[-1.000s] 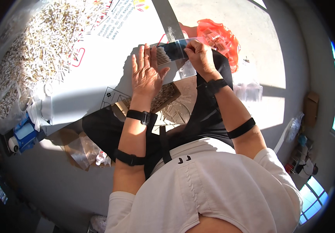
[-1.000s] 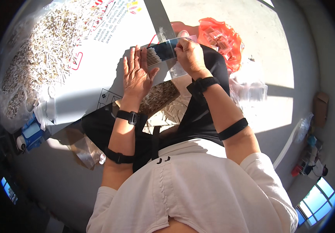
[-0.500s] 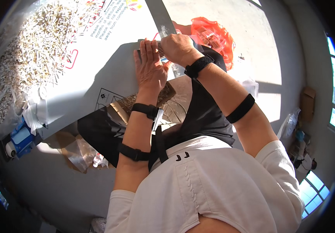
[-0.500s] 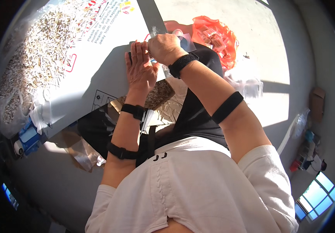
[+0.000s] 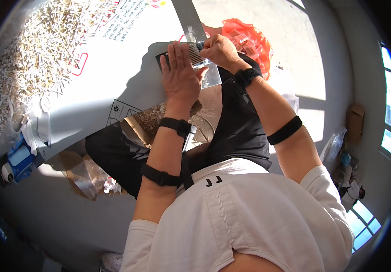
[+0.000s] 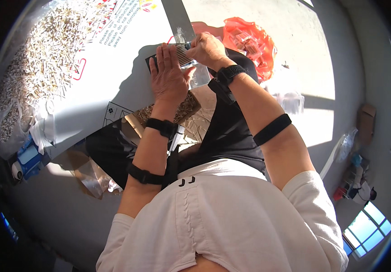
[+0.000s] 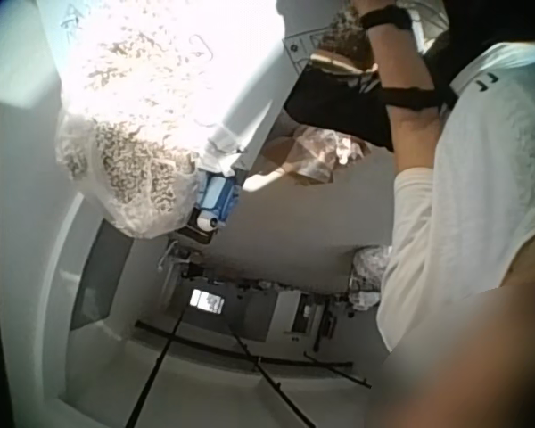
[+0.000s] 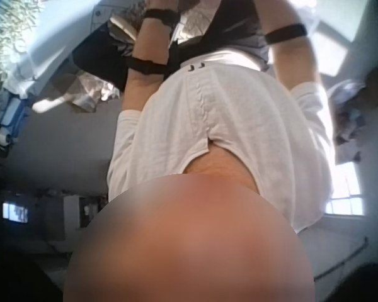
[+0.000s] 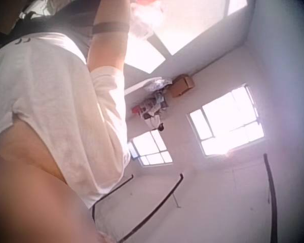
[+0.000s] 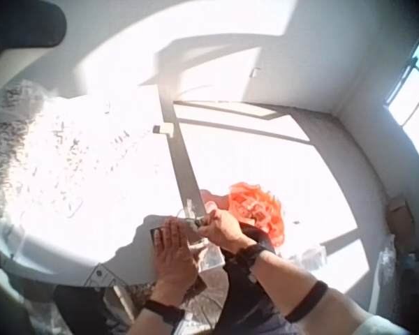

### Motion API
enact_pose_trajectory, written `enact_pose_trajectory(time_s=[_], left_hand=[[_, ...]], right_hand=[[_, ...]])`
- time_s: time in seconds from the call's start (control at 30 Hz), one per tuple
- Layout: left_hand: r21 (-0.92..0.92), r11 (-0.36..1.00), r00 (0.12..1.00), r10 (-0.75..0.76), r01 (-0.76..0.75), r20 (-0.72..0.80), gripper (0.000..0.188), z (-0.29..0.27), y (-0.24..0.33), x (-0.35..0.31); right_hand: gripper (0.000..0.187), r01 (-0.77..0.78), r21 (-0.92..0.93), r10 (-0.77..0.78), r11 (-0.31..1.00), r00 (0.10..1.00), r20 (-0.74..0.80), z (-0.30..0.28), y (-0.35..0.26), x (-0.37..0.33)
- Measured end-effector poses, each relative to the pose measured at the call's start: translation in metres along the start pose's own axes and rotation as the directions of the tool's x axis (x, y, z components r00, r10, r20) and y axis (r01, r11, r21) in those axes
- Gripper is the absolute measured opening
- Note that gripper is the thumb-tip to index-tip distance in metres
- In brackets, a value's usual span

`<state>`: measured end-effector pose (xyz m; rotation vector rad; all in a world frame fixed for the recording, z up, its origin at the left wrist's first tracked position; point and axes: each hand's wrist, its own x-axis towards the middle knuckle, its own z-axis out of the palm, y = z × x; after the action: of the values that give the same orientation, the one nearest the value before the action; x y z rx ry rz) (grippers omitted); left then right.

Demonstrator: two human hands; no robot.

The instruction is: Arranging cotton swabs neatly onto a template for alignment and packaging.

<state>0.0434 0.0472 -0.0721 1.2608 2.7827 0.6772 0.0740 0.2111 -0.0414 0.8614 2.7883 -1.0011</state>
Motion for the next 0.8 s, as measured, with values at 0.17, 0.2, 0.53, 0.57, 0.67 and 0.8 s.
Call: enact_pose_trajectory(time_s=[0.17, 0.2, 0.53, 0.57, 0.67, 0.8], left_hand=[[0.005, 1.0, 1.0, 0.015, -0.016, 0.016, 0.083, 0.0, 0.002, -0.003], [0.0, 1.0, 0.999, 0.024, -0.024, 0.025, 0.083, 0.0, 0.002, -0.003], [-0.029, 0.993, 0.992, 0.114, -0.113, 0.045, 0.084, 0.001, 0.004, 0.003], [-0.029, 0.993, 0.992, 0.118, -0.117, 0.045, 0.084, 0.001, 0.005, 0.005], [-0.066, 0.987, 0.988, 0.149, -0.146, 0.033, 0.083, 0.003, 0.009, 0.011], [-0.245, 0.959, 0.99, 0.132, -0.14, -0.048, 0.076, 0.0, -0.001, 0.015]], right_hand=[[0.019, 0.001, -0.023, 0.0, 1.0, 1.0, 0.026, -0.004, -0.004, -0.002], [0.019, 0.002, -0.02, -0.001, 1.0, 1.0, 0.026, -0.003, -0.005, -0.002], [0.021, 0.195, -0.048, -0.2, 0.98, 0.973, -0.117, 0.003, -0.007, -0.007], [0.021, 0.169, -0.048, -0.173, 0.984, 0.981, -0.093, 0.001, -0.008, -0.007], [0.02, 0.187, -0.043, -0.19, 0.981, 0.976, -0.102, 0.0, -0.005, -0.008], [0.019, 0.004, 0.137, 0.031, 0.991, 0.967, -0.254, -0.004, -0.002, -0.029]])
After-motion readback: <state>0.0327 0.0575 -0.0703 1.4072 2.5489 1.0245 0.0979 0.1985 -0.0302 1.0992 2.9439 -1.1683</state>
